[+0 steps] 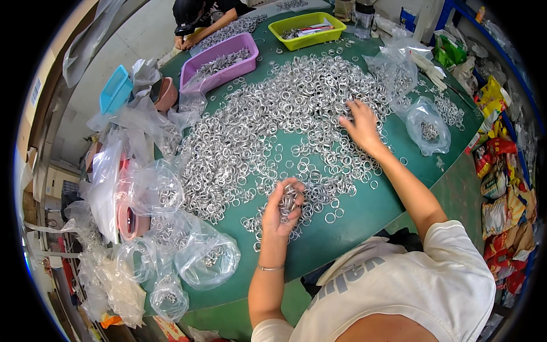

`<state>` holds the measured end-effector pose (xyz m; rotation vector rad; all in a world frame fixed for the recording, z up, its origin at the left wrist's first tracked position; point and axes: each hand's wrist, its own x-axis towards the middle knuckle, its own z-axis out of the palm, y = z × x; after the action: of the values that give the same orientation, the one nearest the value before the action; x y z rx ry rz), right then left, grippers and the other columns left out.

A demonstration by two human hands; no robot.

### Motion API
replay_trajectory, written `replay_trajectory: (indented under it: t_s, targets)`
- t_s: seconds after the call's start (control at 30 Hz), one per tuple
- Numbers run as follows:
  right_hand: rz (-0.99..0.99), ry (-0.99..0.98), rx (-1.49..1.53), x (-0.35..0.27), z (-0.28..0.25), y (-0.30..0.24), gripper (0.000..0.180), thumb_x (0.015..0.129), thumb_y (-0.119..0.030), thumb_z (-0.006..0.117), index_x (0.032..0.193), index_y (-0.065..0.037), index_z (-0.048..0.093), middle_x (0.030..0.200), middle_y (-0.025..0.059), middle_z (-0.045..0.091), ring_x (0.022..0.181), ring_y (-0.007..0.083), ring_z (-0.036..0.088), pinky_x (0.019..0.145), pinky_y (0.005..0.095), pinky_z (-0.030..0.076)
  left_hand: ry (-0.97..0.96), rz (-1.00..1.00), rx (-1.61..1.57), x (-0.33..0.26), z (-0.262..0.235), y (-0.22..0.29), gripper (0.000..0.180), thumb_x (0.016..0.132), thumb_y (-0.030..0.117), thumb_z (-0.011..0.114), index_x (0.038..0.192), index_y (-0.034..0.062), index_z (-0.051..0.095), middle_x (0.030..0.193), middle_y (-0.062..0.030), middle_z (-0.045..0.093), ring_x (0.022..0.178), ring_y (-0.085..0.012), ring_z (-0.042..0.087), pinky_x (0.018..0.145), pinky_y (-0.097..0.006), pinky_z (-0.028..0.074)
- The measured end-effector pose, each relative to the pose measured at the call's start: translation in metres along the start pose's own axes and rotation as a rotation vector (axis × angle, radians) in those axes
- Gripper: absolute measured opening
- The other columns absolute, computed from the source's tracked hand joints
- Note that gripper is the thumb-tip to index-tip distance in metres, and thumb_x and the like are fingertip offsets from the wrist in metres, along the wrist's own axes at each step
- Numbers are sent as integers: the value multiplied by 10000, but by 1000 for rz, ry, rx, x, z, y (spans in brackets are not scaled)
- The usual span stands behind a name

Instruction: The person picks up metal rings from a large pile on a table, groups them in their palm, and then places them into small plastic bags.

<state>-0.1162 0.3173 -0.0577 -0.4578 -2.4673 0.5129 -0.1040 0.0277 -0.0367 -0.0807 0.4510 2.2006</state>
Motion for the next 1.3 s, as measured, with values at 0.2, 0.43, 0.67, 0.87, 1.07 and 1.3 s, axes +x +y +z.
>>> replay_trajectory:
  t_s: [0.2, 0.43, 0.67, 0.87, 1.07, 1.3]
  targets:
    - [-293, -222, 104, -41, -23, -64, 363, 745, -242, 652, 1028, -37, 555, 1139, 147, 465, 1115, 323, 388, 941, 478, 270, 33, 132, 73, -4, -9, -1, 243, 857, 151, 554, 1058, 19, 525, 887, -92, 524, 654, -111, 445, 368, -138, 338]
    - [-444, -526, 207, -64, -49, -75, 311, 749, -189, 644, 1004, -29, 563, 977, 110, 566, 996, 283, 511, 954, 419, 328, 65, 173, 185, -3, 0, -1, 181, 855, 171, 550, 975, 38, 522, 828, -60, 480, 622, -84, 401, 344, -129, 317]
    - [-563, -663, 350, -84, -87, -59, 301, 766, -193, 626, 997, -12, 563, 1054, 117, 576, 1000, 292, 524, 909, 376, 392, 63, 299, -34, -3, -4, 3, 270, 892, 320, 494, 893, 50, 505, 817, -61, 470, 722, -136, 468, 355, -141, 383]
    - [-252, -344, 324, -91, -98, -24, 155, 747, -93, 628, 868, -3, 593, 981, 103, 550, 919, 271, 502, 806, 360, 401, 298, 301, -57, -12, 11, -2, 135, 873, 179, 533, 897, 46, 530, 952, -83, 548, 801, -156, 549, 370, -156, 428]
    - [-277, -166, 106, -73, -69, -26, 239, 737, -121, 639, 941, -9, 580, 1034, 96, 517, 966, 279, 459, 825, 395, 364, 365, 177, -96, -43, 39, -46, 157, 881, 166, 510, 958, 31, 529, 1078, -117, 533, 797, -158, 532, 401, -175, 448]
    - [-348, -267, -21, -79, -75, -17, 262, 700, -56, 624, 956, -32, 574, 1085, 116, 499, 1087, 279, 433, 887, 398, 343, 384, 159, -329, -71, 28, -78, 175, 894, 204, 492, 896, 32, 520, 777, -65, 431, 616, -108, 390, 348, -163, 333]
